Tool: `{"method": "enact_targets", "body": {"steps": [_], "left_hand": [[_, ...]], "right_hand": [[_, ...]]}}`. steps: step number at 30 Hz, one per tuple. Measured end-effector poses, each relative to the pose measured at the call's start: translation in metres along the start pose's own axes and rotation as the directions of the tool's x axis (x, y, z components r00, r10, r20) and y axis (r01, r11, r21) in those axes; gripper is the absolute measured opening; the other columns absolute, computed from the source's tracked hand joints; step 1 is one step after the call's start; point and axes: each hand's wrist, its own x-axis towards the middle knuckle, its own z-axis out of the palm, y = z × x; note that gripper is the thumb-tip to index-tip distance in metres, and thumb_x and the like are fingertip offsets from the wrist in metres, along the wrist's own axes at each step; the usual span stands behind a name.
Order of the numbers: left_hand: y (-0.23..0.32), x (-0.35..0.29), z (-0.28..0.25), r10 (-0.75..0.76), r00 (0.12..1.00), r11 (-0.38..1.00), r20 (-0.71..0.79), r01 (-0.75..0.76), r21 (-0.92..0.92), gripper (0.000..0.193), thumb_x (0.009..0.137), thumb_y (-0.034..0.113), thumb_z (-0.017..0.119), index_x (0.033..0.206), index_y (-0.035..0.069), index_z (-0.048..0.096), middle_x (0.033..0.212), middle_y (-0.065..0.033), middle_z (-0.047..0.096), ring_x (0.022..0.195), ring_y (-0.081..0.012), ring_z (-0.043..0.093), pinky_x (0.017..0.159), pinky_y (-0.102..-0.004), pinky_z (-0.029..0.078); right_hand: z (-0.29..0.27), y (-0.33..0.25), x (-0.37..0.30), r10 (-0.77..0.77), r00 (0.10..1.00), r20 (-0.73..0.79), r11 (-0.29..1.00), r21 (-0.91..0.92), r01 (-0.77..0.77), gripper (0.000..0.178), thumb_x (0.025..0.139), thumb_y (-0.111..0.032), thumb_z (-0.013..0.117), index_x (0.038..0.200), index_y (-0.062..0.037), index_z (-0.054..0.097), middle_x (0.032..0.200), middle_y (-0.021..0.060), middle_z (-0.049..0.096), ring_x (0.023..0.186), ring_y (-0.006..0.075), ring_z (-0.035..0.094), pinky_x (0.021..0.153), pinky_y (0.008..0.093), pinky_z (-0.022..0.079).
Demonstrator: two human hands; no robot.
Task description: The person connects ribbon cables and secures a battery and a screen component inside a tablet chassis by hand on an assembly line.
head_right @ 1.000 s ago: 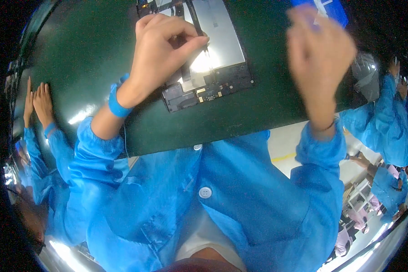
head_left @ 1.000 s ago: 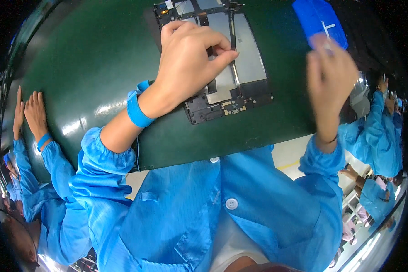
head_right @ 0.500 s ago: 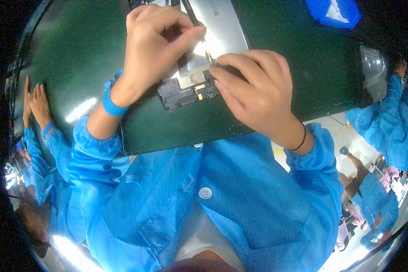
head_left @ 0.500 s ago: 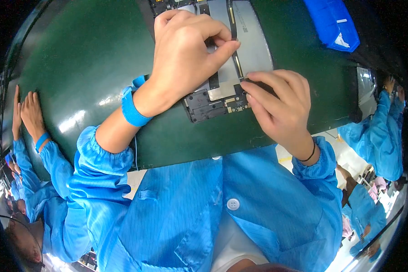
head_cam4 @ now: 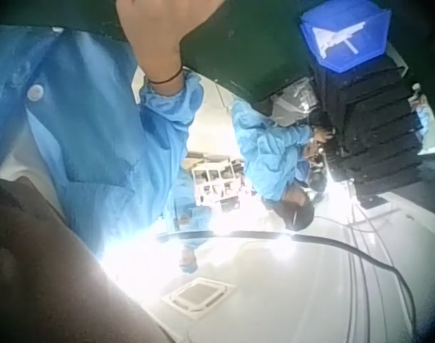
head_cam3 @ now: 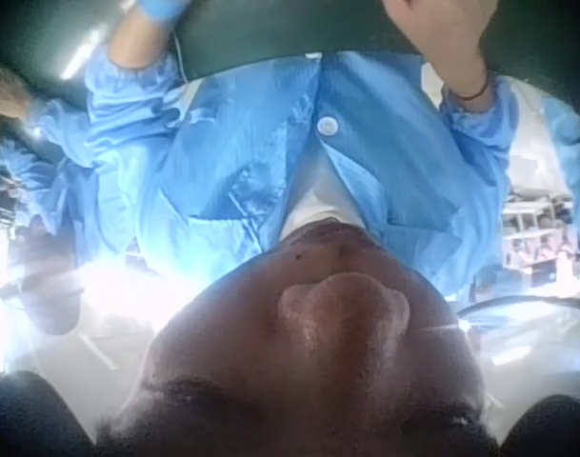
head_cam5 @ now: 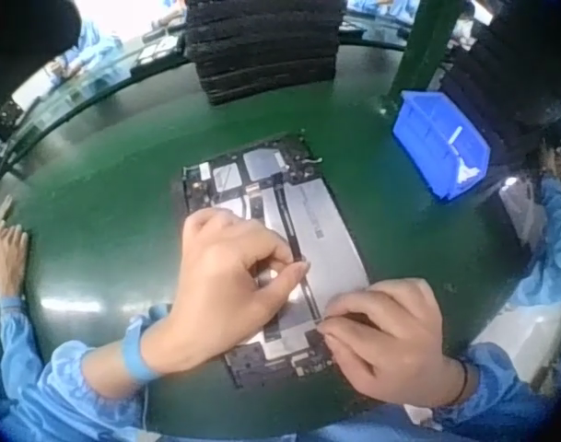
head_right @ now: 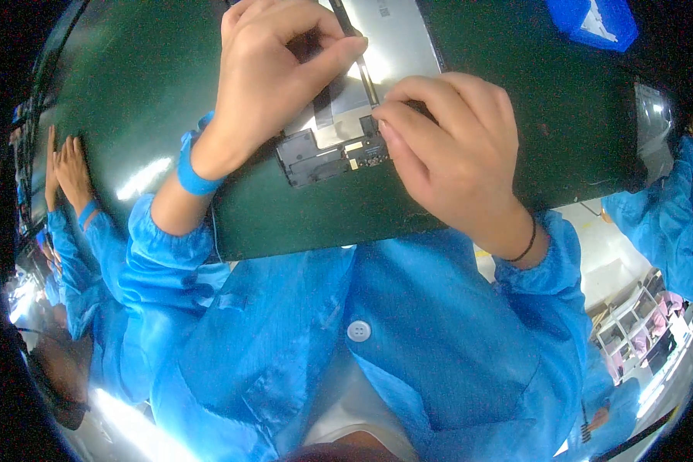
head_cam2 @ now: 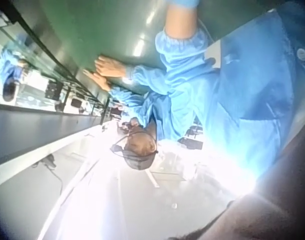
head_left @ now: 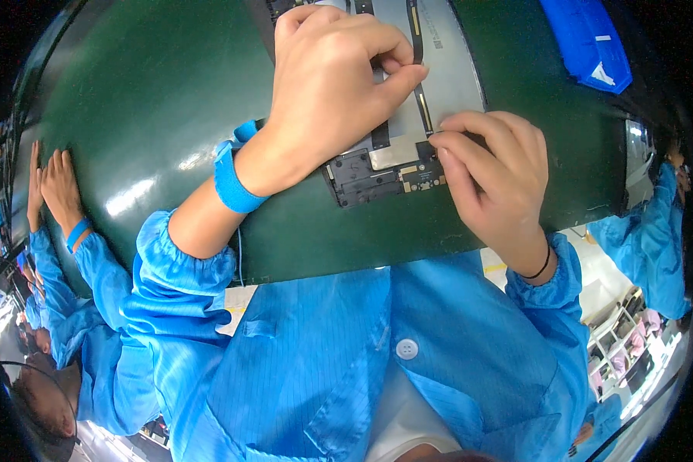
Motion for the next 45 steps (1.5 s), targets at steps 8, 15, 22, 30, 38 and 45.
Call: {"method": "enact_targets", "body": {"steps": [8,15,22,30,38,45], "left_hand": [[0.0,0.002,-0.002,-0.013,0.998,1.0,0.055,0.013,0.01,0.014,0.07,0.012,0.078,0.067,0.01,0.064,0.063,-0.0004,0.058,0.067,-0.0211,0.052,0.077,-0.0366,0.035],[-0.018,-0.006,0.01,0.05,0.997,0.994,0.052,-0.055,0.095,0.011,0.072,0.019,0.077,0.069,0.012,0.069,0.066,0.0017,0.063,0.071,-0.0204,0.057,0.083,-0.0379,0.035],[-0.018,-0.005,0.011,0.061,0.997,0.995,0.043,-0.064,0.072,0.011,0.073,0.019,0.076,0.068,0.013,0.068,0.065,0.0013,0.062,0.071,-0.0212,0.056,0.081,-0.0375,0.035],[-0.019,-0.006,0.01,0.07,0.997,0.994,0.045,-0.073,0.082,0.011,0.072,0.019,0.076,0.069,0.013,0.068,0.066,0.0015,0.062,0.071,-0.0213,0.056,0.082,-0.0377,0.035],[-0.02,-0.006,0.012,0.077,0.996,0.995,0.038,-0.079,0.066,0.011,0.071,0.018,0.077,0.068,0.013,0.068,0.065,0.002,0.062,0.068,-0.0211,0.057,0.08,-0.0369,0.037],[-0.02,-0.005,0.012,0.064,0.997,0.996,0.039,-0.066,0.055,0.012,0.071,0.018,0.077,0.067,0.013,0.067,0.064,0.0022,0.061,0.067,-0.02,0.056,0.079,-0.0365,0.037]], "right_hand": [[0.002,0.001,0.0,-0.012,1.0,-0.019,1.0,0.016,0.013,0.016,0.072,-0.011,0.072,0.088,-0.0114,0.067,0.095,-0.0007,0.063,0.09,0.0225,0.058,0.079,0.0363,0.043],[-0.003,-0.003,-0.001,0.019,1.0,0.012,0.997,0.073,-0.02,0.018,0.074,-0.003,0.07,0.092,-0.009,0.069,0.098,0.003,0.066,0.091,0.0245,0.06,0.081,0.0368,0.044],[-0.004,-0.003,-0.001,0.033,0.999,0.008,0.996,0.082,-0.033,0.019,0.074,-0.003,0.07,0.092,-0.0088,0.069,0.098,0.003,0.066,0.091,0.0242,0.06,0.081,0.037,0.044],[-0.004,-0.004,0.0,0.031,0.999,0.009,0.996,0.085,-0.031,0.019,0.074,-0.002,0.07,0.092,-0.0086,0.069,0.098,0.0034,0.066,0.09,0.0242,0.06,0.081,0.0368,0.044],[-0.004,-0.003,-0.001,0.038,0.999,0.018,0.994,0.099,-0.039,0.019,0.074,-0.003,0.07,0.092,-0.0087,0.069,0.098,0.0033,0.065,0.091,0.0241,0.059,0.081,0.0366,0.043],[0.002,0.002,-0.004,0.004,0.999,-0.05,0.997,0.072,0.0,0.02,0.071,-0.011,0.072,0.09,-0.0126,0.067,0.095,-0.001,0.062,0.089,0.0214,0.058,0.077,0.0362,0.042]]}}
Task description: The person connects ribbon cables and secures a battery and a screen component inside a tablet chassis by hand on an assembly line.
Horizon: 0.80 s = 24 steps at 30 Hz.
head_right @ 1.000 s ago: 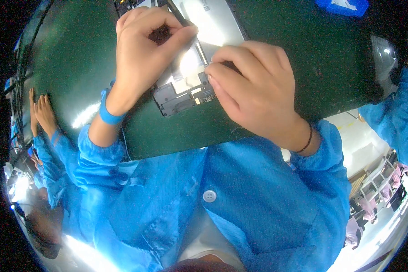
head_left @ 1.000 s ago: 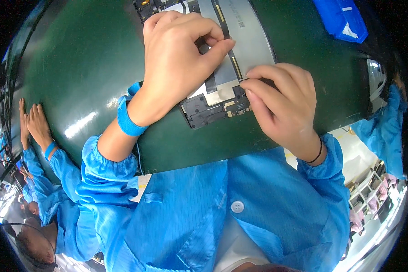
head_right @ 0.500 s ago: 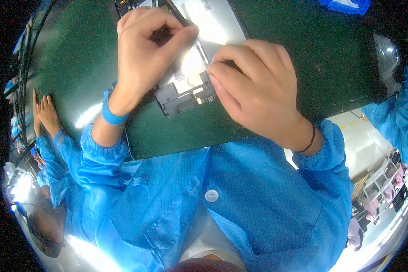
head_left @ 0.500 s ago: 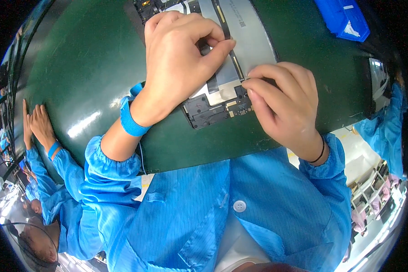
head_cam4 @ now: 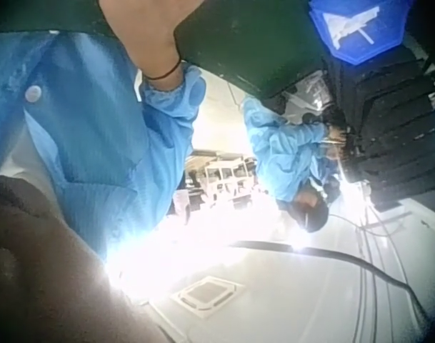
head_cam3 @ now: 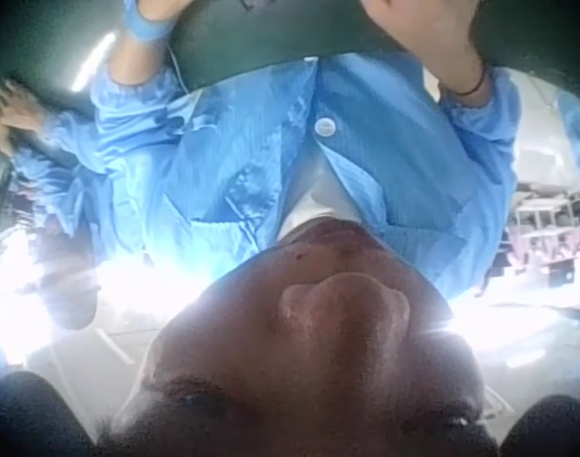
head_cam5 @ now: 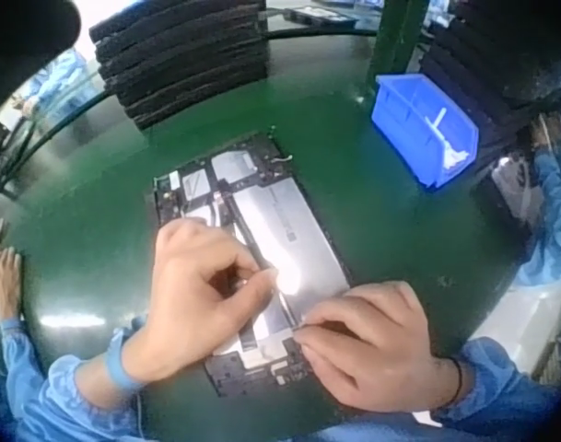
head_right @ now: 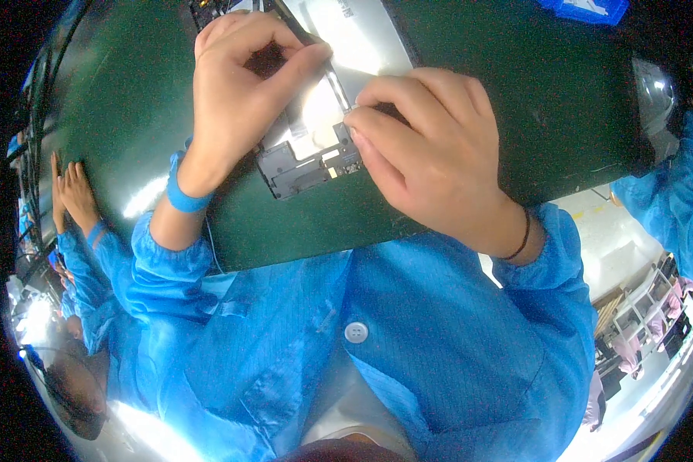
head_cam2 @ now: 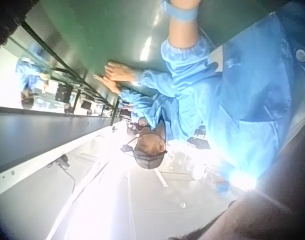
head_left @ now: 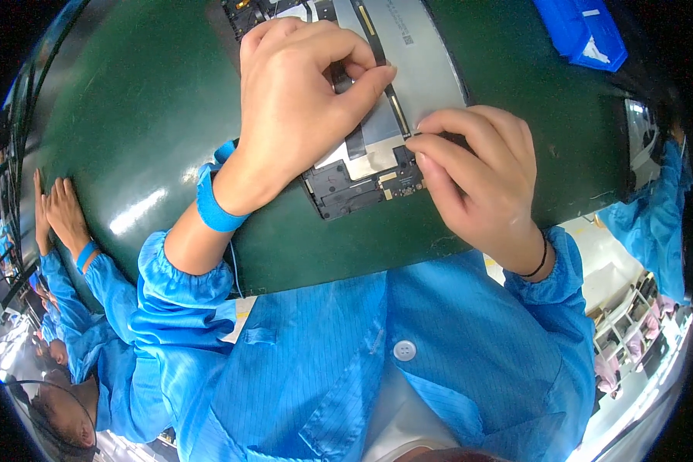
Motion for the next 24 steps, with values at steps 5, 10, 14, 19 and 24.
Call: {"method": "enact_targets", "body": {"steps": [5,10,14,19,24], "left_hand": [[0.003,-0.001,0.001,-0.004,0.999,0.999,-0.051,0.001,-0.054,0.013,0.072,0.018,0.077,0.067,0.012,0.067,0.064,0.0025,0.061,0.067,-0.0189,0.056,0.079,-0.0359,0.036],[0.002,0.001,0.002,0.032,0.997,0.999,-0.073,-0.033,-0.017,0.012,0.071,0.018,0.077,0.067,0.012,0.067,0.065,0.0025,0.061,0.067,-0.0191,0.056,0.078,-0.0358,0.036],[0.002,0.0,0.002,0.043,0.998,0.999,-0.055,-0.044,-0.007,0.011,0.071,0.018,0.077,0.068,0.013,0.068,0.066,0.0026,0.062,0.067,-0.0198,0.057,0.078,-0.0359,0.037],[0.003,-0.004,0.002,0.032,0.999,0.999,-0.038,-0.032,0.016,0.011,0.071,0.019,0.077,0.075,0.012,0.069,0.07,0.0014,0.064,0.072,-0.0207,0.057,0.081,-0.0375,0.037],[0.024,0.011,-0.012,-0.118,0.992,0.991,0.053,0.121,-0.061,0.015,0.071,0.011,0.077,0.066,0.01,0.063,0.062,-0.0011,0.057,0.066,-0.0213,0.051,0.075,-0.0356,0.035]], "right_hand": [[0.001,0.001,-0.002,-0.001,1.0,-0.015,1.0,-0.018,0.001,0.019,0.071,-0.011,0.071,0.09,-0.0129,0.068,0.095,-0.0017,0.063,0.089,0.0209,0.058,0.078,0.036,0.042],[0.0,0.002,0.0,-0.002,1.0,-0.007,1.0,-0.014,0.002,0.018,0.072,-0.011,0.071,0.089,-0.0129,0.068,0.095,-0.0023,0.063,0.089,0.0208,0.058,0.078,0.036,0.042],[-0.001,0.001,-0.001,0.0,1.0,-0.003,1.0,-0.019,0.0,0.018,0.071,-0.011,0.071,0.089,-0.0127,0.067,0.095,-0.0021,0.063,0.089,0.0209,0.057,0.078,0.0363,0.042],[-0.003,-0.002,-0.003,-0.011,1.0,0.028,0.999,-0.045,0.012,0.019,0.071,-0.01,0.071,0.09,-0.0114,0.067,0.1,-0.0014,0.064,0.093,0.0209,0.058,0.079,0.0366,0.042],[-0.004,-0.004,-0.002,-0.022,0.996,0.082,0.996,-0.079,0.029,0.019,0.074,-0.005,0.07,0.093,-0.0088,0.068,0.116,0.0023,0.067,0.107,0.0249,0.058,0.088,0.0379,0.041]]}}
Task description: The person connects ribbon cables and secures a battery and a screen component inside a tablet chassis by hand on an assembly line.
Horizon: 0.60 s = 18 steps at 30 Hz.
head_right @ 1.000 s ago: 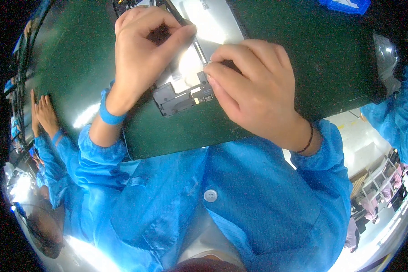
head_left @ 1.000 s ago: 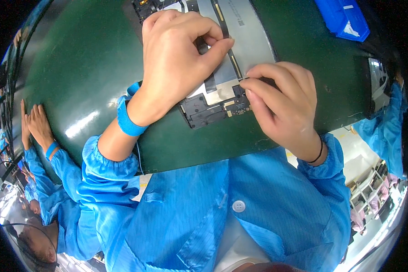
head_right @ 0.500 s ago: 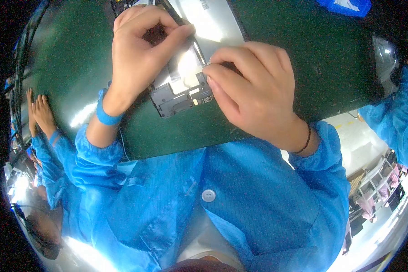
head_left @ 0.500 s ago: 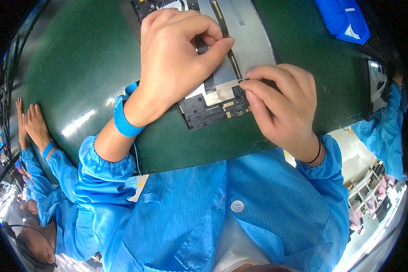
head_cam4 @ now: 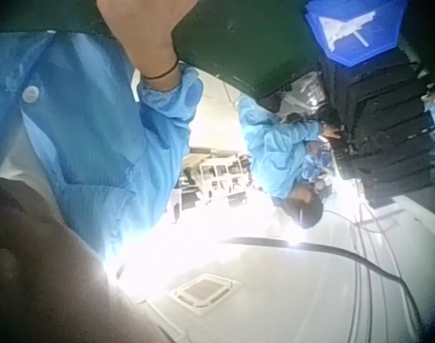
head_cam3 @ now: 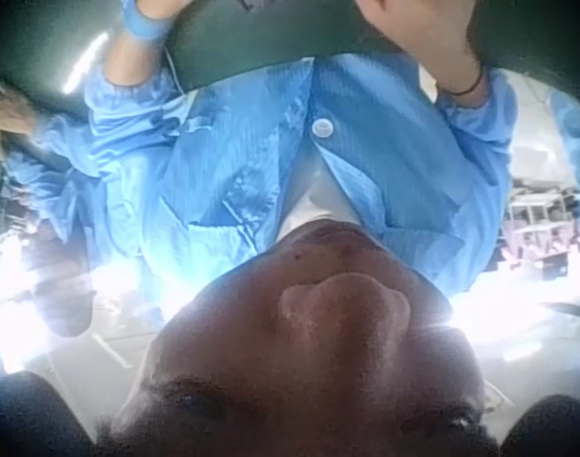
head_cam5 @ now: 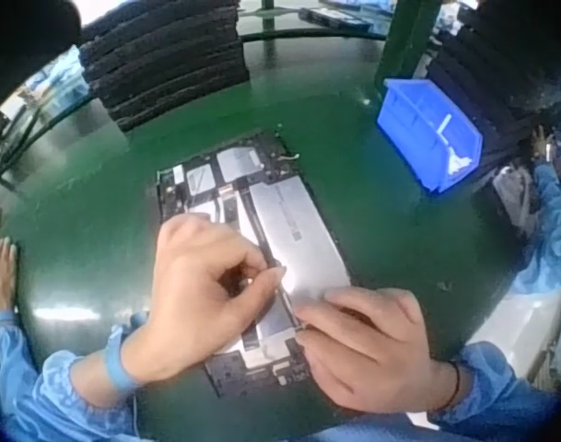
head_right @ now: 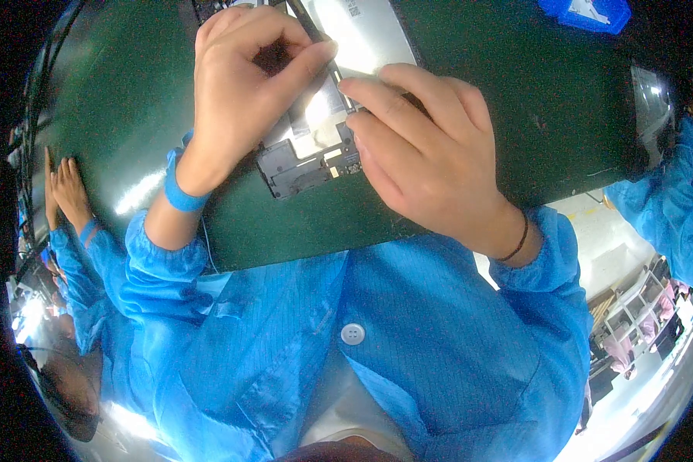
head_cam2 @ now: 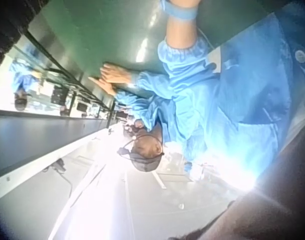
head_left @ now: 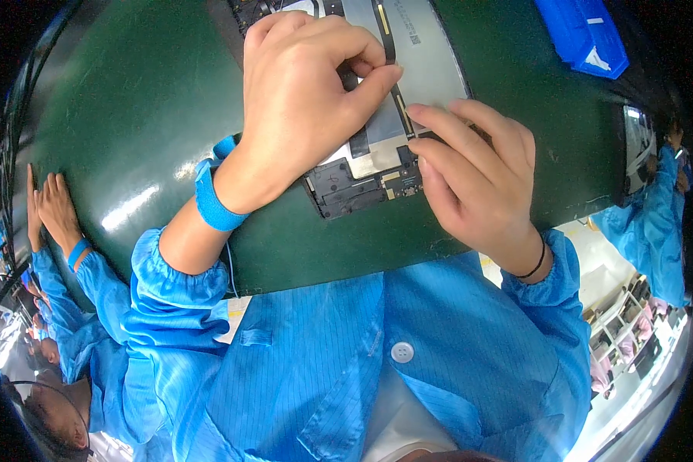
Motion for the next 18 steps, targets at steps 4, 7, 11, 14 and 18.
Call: {"method": "enact_targets", "body": {"steps": [4,7,11,14,18], "left_hand": [[0.0018,0.0033,-0.0042,0.021,1.0,1.0,-0.013,-0.021,-0.009,0.016,0.07,0.01,0.077,0.066,0.01,0.062,0.062,-0.0012,0.056,0.065,-0.0214,0.051,0.074,-0.0353,0.035],[-0.0009,0.0031,-0.0026,0.032,0.999,0.999,-0.032,-0.033,-0.025,0.017,0.07,0.01,0.077,0.065,0.01,0.061,0.061,-0.0009,0.056,0.065,-0.0213,0.051,0.073,-0.0354,0.035],[-0.0022,0.0008,-0.0019,0.07,0.996,0.997,-0.051,-0.07,-0.009,0.017,0.07,0.01,0.078,0.065,0.01,0.061,0.062,-0.0005,0.056,0.064,-0.0213,0.051,0.073,-0.0356,0.035],[-0.0008,-0.0004,-0.0014,0.066,0.997,0.998,-0.047,-0.066,-0.004,0.017,0.07,0.01,0.078,0.065,0.01,0.061,0.062,-0.0004,0.056,0.065,-0.0214,0.051,0.073,-0.0358,0.036],[0.0001,-0.0009,-0.0009,0.064,0.997,0.998,-0.045,-0.064,-0.006,0.017,0.07,0.01,0.078,0.065,0.01,0.061,0.062,-0.0004,0.056,0.065,-0.0214,0.051,0.073,-0.036,0.036]], "right_hand": [[-0.003,-0.0001,0.0038,-0.011,1.0,-0.001,1.0,0.002,0.011,0.02,0.073,-0.004,0.069,0.093,-0.0088,0.068,0.116,0.0027,0.067,0.109,0.0256,0.058,0.089,0.0383,0.041],[0.0007,0.0021,0.0042,-0.009,1.0,0.0,1.0,0.019,0.009,0.021,0.072,-0.003,0.07,0.092,-0.0085,0.068,0.115,0.0028,0.068,0.109,0.026,0.058,0.088,0.0382,0.041],[0.0044,0.0038,0.0028,-0.041,0.998,-0.05,0.999,-0.009,0.041,0.022,0.069,-0.008,0.072,0.09,-0.0091,0.066,0.112,0.0021,0.065,0.106,0.0228,0.059,0.082,0.0372,0.044],[0.0038,0.0026,0.0008,-0.04,0.998,-0.047,0.999,-0.012,0.04,0.021,0.069,-0.008,0.071,0.089,-0.0091,0.066,0.112,0.0021,0.065,0.107,0.023,0.059,0.082,0.0371,0.044],[0.0037,0.003,-0.0004,-0.05,0.997,-0.05,0.999,-0.001,0.05,0.021,0.069,-0.008,0.071,0.089,-0.0092,0.066,0.113,0.0024,0.065,0.107,0.0233,0.059,0.083,0.0376,0.044]]}}
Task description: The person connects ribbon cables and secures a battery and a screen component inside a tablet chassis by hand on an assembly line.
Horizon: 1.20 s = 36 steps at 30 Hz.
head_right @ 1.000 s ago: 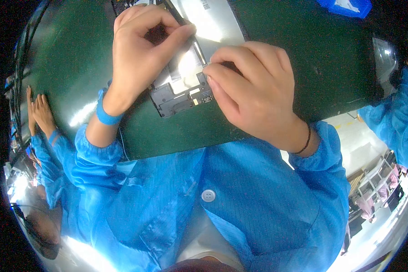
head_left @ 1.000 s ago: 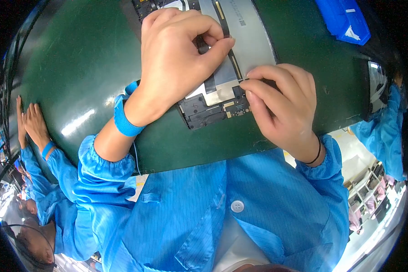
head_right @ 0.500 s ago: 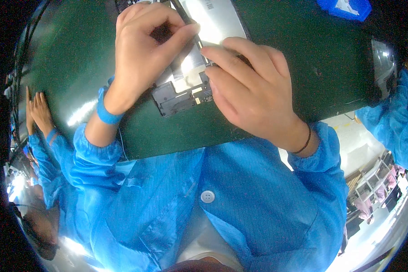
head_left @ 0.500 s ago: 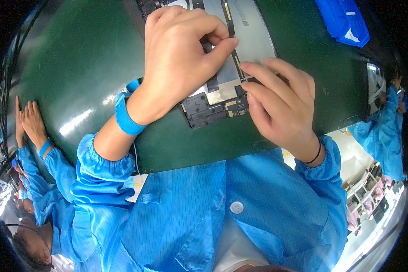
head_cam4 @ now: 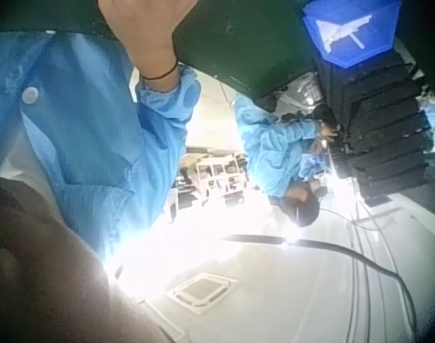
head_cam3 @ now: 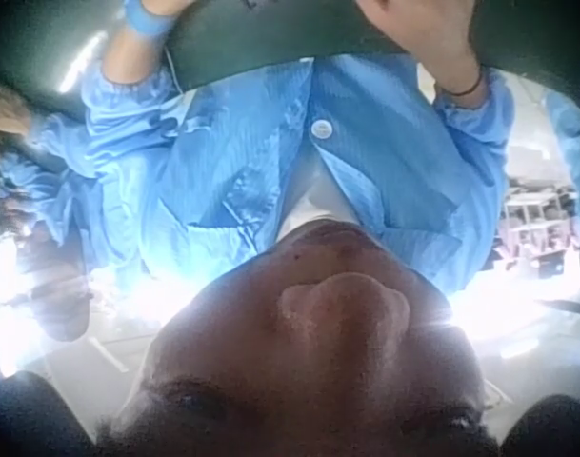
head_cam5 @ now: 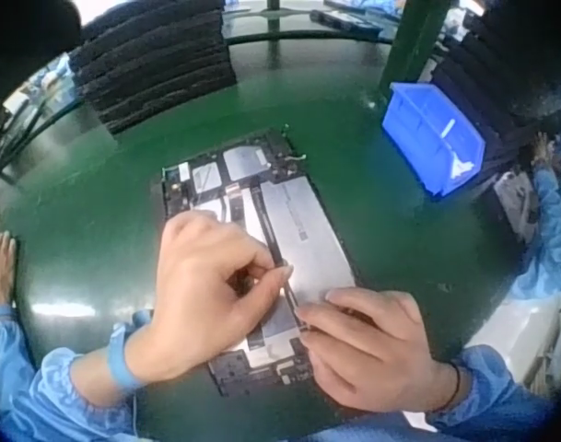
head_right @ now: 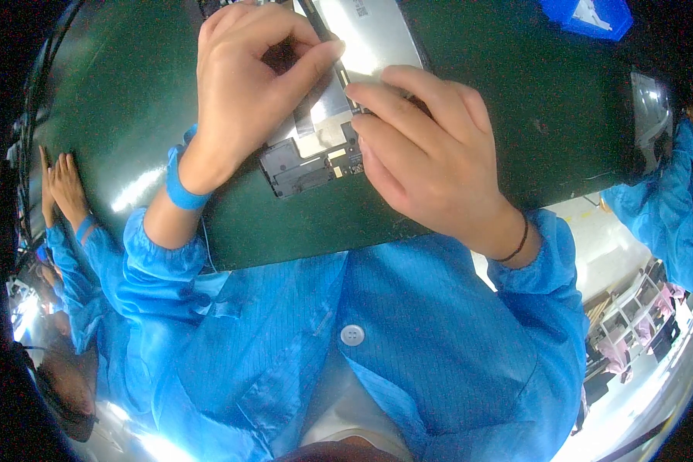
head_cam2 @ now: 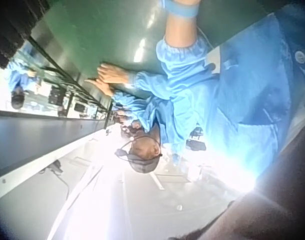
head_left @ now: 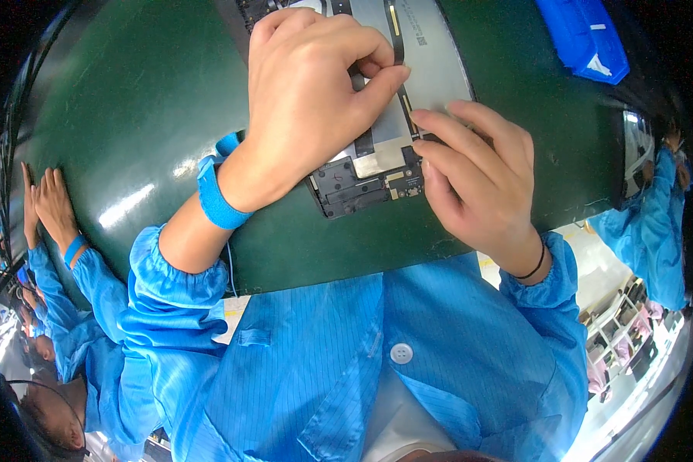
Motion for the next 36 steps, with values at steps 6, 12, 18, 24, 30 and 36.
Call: {"method": "enact_targets", "body": {"steps": [6,12,18,24,30,36], "left_hand": [[0.0,-0.001,-0.002,-0.02,1.0,0.999,0.01,0.02,0.027,0.017,0.069,0.01,0.078,0.066,0.01,0.061,0.061,-0.0001,0.055,0.065,-0.0209,0.051,0.074,-0.036,0.036],[-0.001,-0.005,-0.001,-0.128,0.992,0.987,-0.009,0.128,0.1,0.07,0.066,0.015,0.079,0.128,0.002,0.048,0.088,-0.0083,0.056,0.085,-0.0272,0.052,0.087,-0.0392,0.035],[-0.019,-0.014,0.007,0.006,0.94,0.998,-0.341,-0.025,-0.052,0.05,0.073,0.02,0.074,0.118,0.005,0.059,0.095,-0.0078,0.064,0.093,-0.0262,0.056,0.096,-0.0426,0.033],[-0.035,-0.038,0.01,-0.157,0.866,0.987,-0.474,0.117,-0.114,0.069,0.079,0.014,0.068,0.137,-0.002,0.036,0.133,-0.0207,0.042,0.124,-0.036,0.038,0.109,-0.0447,0.025],[-0.038,-0.051,0.024,-0.31,0.858,0.891,-0.408,0.113,-0.439,0.071,0.085,0.007,0.062,0.143,-0.004,0.023,0.15,-0.0288,0.017,0.142,-0.0402,0.02,0.117,-0.0429,0.015],[-0.035,-0.045,0.032,-0.386,0.807,0.781,-0.447,0.027,-0.624,0.066,0.086,0.004,0.059,0.141,-0.004,0.025,0.148,-0.023,0.023,0.141,-0.0349,0.022,0.117,-0.0409,0.018]], "right_hand": [[-0.006,-0.005,0.004,0.016,0.99,0.139,1.0,0.015,-0.018,0.024,0.075,-0.009,0.068,0.099,-0.0071,0.066,0.119,0.0033,0.068,0.113,0.0267,0.058,0.092,0.0399,0.039],[-0.022,-0.024,0.007,0.11,0.942,0.318,0.991,-0.109,-0.079,0.036,0.083,-0.019,0.063,0.116,-0.0061,0.06,0.125,0.0049,0.065,0.122,0.0271,0.053,0.096,0.0425,0.036],[-0.007,-0.01,0.035,0.079,0.957,0.279,0.994,-0.092,-0.055,0.045,0.084,-0.019,0.061,0.126,-0.0029,0.055,0.13,0.01,0.059,0.123,0.0323,0.05,0.1,0.0455,0.035],[0.002,0.042,0.031,0.247,0.964,0.094,0.962,-0.144,-0.232,0.054,0.088,-0.026,0.061,0.133,0.002,0.049,0.145,0.0225,0.042,0.136,0.0357,0.037,0.11,0.0457,0.026],[0.021,0.042,0.022,0.312,0.933,0.18,0.941,0.074,-0.329,0.056,0.093,-0.022,0.056,0.14,0.0051,0.042,0.151,0.0247,0.035,0.143,0.0364,0.029,0.115,0.0452,0.019],[0.018,0.039,0.022,0.424,0.886,0.19,0.704,0.546,-0.454,0.056,0.091,-0.012,0.057,0.142,0.004,0.039,0.149,0.0241,0.037,0.141,0.0335,0.034,0.115,0.0412,0.026]]}}
